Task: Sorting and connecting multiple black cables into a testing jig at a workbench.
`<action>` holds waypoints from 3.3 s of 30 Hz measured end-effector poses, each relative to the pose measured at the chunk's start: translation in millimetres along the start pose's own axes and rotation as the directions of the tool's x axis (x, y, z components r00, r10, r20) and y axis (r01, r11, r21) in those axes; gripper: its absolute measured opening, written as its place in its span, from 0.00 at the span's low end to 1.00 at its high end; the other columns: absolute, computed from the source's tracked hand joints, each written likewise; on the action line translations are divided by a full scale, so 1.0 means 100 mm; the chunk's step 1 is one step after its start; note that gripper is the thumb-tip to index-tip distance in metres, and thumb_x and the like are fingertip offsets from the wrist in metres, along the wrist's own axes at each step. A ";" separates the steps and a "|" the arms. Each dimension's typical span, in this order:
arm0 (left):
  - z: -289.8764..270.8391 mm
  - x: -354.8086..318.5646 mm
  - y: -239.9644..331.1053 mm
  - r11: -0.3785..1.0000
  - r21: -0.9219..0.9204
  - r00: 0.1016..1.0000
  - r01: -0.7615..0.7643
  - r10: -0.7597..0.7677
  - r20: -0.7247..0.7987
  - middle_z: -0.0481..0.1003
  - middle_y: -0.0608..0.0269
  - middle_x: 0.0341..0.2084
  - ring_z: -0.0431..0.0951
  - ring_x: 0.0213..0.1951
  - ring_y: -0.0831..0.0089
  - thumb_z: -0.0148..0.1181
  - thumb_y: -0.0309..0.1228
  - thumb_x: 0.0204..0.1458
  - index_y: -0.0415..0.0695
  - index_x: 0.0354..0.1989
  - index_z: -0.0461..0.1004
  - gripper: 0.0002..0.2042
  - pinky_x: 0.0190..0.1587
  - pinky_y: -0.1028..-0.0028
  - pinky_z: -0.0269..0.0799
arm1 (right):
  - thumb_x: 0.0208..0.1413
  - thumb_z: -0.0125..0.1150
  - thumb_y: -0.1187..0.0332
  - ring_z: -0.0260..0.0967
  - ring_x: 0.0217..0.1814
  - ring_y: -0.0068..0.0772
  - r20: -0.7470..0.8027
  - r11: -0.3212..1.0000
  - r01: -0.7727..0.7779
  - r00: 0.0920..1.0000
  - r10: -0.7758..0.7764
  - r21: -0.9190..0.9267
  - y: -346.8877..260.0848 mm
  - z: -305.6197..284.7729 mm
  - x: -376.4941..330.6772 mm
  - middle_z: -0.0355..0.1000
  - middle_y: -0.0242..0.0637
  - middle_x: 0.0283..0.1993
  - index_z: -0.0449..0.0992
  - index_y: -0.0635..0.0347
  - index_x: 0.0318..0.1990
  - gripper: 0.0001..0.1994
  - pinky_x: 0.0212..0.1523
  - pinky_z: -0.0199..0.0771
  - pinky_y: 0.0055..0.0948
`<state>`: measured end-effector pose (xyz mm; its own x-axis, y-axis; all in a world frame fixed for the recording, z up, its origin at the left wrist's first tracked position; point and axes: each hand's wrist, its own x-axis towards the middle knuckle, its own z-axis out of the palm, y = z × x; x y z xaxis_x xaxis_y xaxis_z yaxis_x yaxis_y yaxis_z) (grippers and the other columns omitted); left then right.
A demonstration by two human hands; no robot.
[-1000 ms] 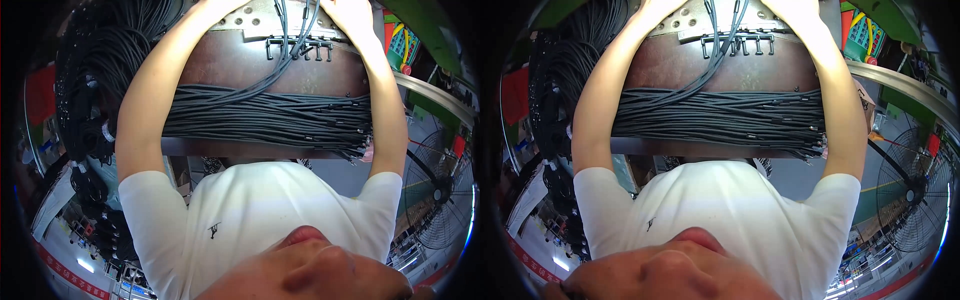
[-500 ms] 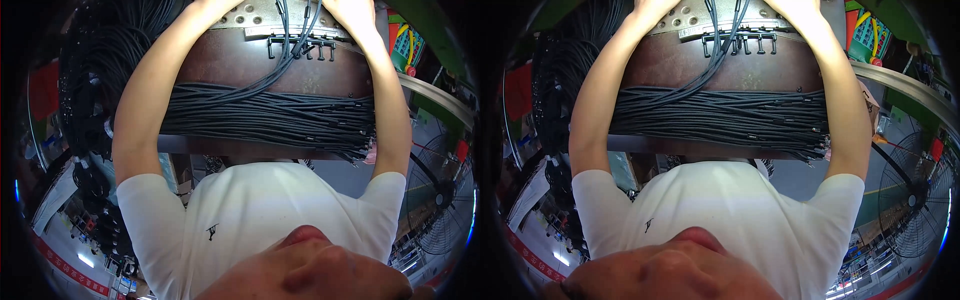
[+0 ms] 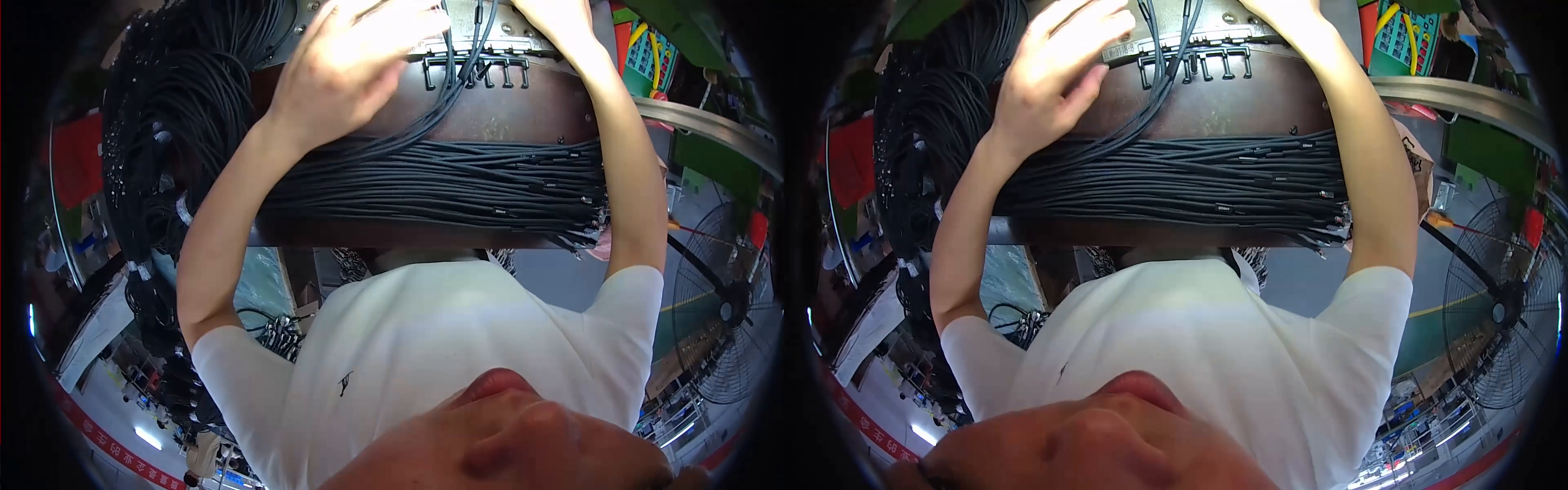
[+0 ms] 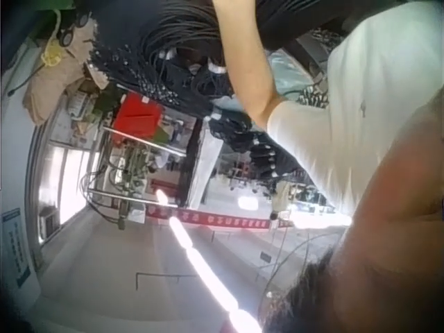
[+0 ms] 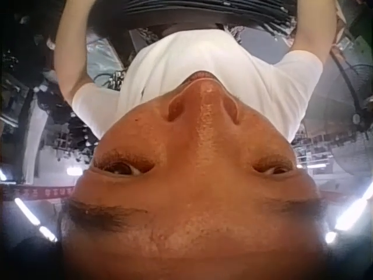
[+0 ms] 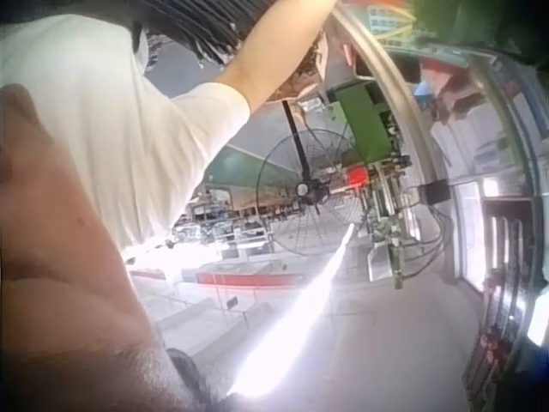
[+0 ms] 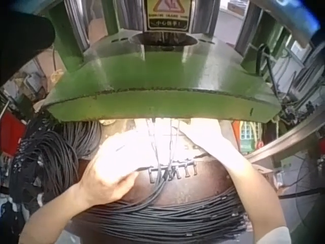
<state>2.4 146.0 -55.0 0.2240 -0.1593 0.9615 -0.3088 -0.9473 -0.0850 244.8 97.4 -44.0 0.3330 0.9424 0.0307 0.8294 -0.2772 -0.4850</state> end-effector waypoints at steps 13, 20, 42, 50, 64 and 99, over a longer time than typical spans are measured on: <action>0.08 0.01 -0.03 0.913 0.288 0.887 0.289 -0.368 0.278 0.76 0.50 0.40 0.73 0.40 0.59 0.53 0.28 0.52 0.41 0.46 0.75 0.13 0.46 0.63 0.70 | 0.51 0.60 0.43 0.69 0.18 0.35 0.183 0.978 -0.206 0.961 0.206 -0.019 -0.15 -0.19 -0.02 0.70 0.38 0.15 0.78 0.63 0.27 0.26 0.27 0.72 0.35; -0.94 0.60 1.09 -0.105 0.131 -0.168 0.986 -0.662 0.730 0.76 0.51 0.46 0.78 0.43 0.57 0.54 0.32 0.57 0.40 0.49 0.75 0.14 0.48 0.68 0.73 | 0.55 0.60 0.73 0.70 0.54 0.40 -0.156 0.694 0.546 0.723 -0.674 -0.468 0.19 -0.36 -0.74 0.72 0.48 0.52 0.73 0.67 0.51 0.16 0.52 0.70 0.33; -1.16 -1.34 2.76 0.135 0.811 -0.260 0.570 -0.906 0.334 0.71 0.44 0.50 0.70 0.52 0.49 0.52 0.31 0.54 0.39 0.51 0.72 0.17 0.56 0.57 0.64 | 0.54 0.58 0.78 0.60 0.62 0.45 0.158 0.945 0.107 0.986 -0.060 -0.309 2.37 0.86 -4.16 0.67 0.46 0.58 0.70 0.62 0.56 0.20 0.65 0.56 0.40; -1.19 -1.33 2.72 0.166 0.810 -0.198 0.563 -0.924 0.327 0.76 0.46 0.38 0.74 0.42 0.47 0.55 0.26 0.50 0.39 0.39 0.76 0.09 0.44 0.56 0.70 | 0.45 0.54 0.83 0.66 0.55 0.53 0.038 0.851 0.196 0.978 -0.203 -0.487 2.16 0.90 -3.93 0.73 0.49 0.49 0.76 0.63 0.47 0.19 0.59 0.63 0.45; -0.78 0.36 2.06 -0.073 -0.066 0.027 0.995 -0.443 0.896 0.69 0.48 0.55 0.68 0.57 0.54 0.52 0.42 0.58 0.38 0.56 0.68 0.23 0.55 0.63 0.66 | 0.55 0.53 0.78 0.74 0.40 0.31 -0.374 0.982 0.130 0.925 -0.071 0.135 0.93 -0.80 -2.31 0.76 0.40 0.41 0.74 0.66 0.49 0.13 0.43 0.74 0.28; 0.97 0.98 0.91 0.004 0.343 -0.339 0.939 -0.156 0.928 0.77 0.54 0.21 0.78 0.23 0.70 0.56 0.45 0.56 0.34 0.27 0.73 0.22 0.27 0.71 0.73 | 0.54 0.58 0.61 0.70 0.46 0.47 0.084 0.647 0.742 0.666 -0.741 -0.179 0.41 0.17 -0.60 0.74 0.43 0.44 0.76 0.59 0.44 0.14 0.45 0.71 0.38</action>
<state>86.5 17.5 6.4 0.8299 -0.0564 -0.5550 0.5268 -0.2486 0.8129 251.4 32.9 -80.6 -0.4304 0.8491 0.3062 0.8635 0.4862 -0.1344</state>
